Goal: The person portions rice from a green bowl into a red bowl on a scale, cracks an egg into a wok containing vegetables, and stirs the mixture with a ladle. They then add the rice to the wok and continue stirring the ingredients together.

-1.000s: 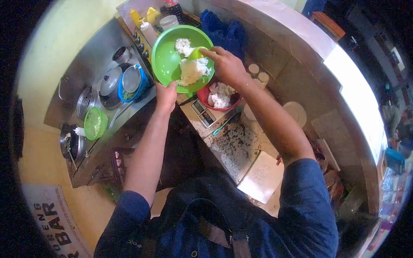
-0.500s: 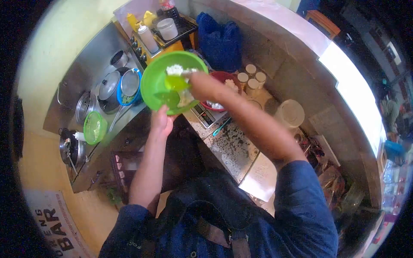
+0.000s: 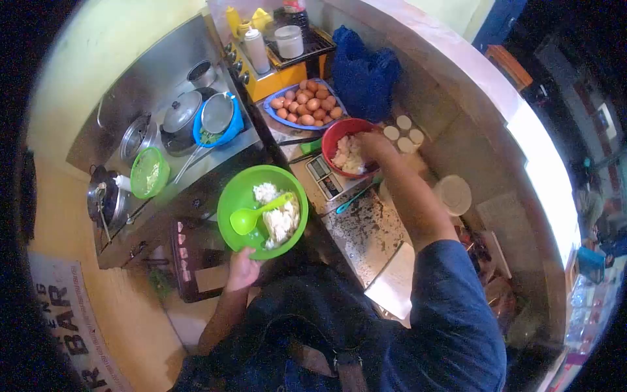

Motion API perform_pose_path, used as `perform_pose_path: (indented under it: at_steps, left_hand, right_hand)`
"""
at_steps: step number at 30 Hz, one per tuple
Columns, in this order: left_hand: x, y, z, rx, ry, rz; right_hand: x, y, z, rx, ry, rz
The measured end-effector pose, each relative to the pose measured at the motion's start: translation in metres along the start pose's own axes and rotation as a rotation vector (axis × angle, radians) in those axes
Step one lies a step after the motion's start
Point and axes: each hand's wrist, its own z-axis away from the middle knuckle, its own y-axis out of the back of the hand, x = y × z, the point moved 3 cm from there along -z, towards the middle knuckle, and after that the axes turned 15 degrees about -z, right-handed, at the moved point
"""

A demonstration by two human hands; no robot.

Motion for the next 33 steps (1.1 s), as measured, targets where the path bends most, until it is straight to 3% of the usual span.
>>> perform_pose_path:
  at_steps: [3,9,15,16,19,22,23,24,27,28,29,33]
  left_hand:
    - [-0.004,0.007,0.013,-0.04,-0.012,0.012]
    - [-0.022,0.032,-0.002,-0.09,-0.035,-0.018]
    - [-0.021,0.034,-0.021,-0.107,-0.024,-0.096]
    - [-0.02,0.032,-0.023,-0.113,-0.018,-0.108]
    - [-0.021,0.023,-0.024,-0.121,0.005,-0.141]
    - [-0.022,0.021,-0.025,-0.134,0.028,-0.169]
    - [-0.024,0.023,-0.026,-0.149,0.037,-0.184]
    - [-0.027,0.024,-0.027,-0.165,0.045,-0.198]
    - [-0.031,0.021,-0.024,-0.213,0.029,-0.189]
    - [-0.03,0.018,-0.021,-0.212,0.03,-0.195]
    - [-0.028,0.013,-0.017,-0.209,0.03,-0.201]
    - [-0.03,0.029,-0.015,-0.274,0.11,-0.369]
  right_hand:
    - [0.012,-0.024,-0.028,0.089,-0.137,-0.02]
    - [0.025,-0.021,-0.036,0.149,-0.117,-0.075]
    - [0.027,0.028,0.004,0.399,-0.066,-0.604]
    - [0.027,0.035,0.006,0.47,-0.051,-0.529]
    - [0.005,0.053,0.041,0.373,-0.177,-0.938]
    - [-0.015,0.041,0.047,0.304,0.025,-1.053]
    - [-0.051,0.048,0.074,0.327,0.101,-0.952]
    - [-0.062,0.023,0.07,0.191,0.233,-1.094]
    - [-0.151,-0.014,0.112,-0.061,0.242,-1.018]
    - [-0.173,-0.039,0.11,-0.014,0.374,-0.751]
    - [-0.189,-0.069,0.109,0.023,0.523,-0.831]
    - [-0.241,-0.124,0.126,-0.071,0.379,-0.352]
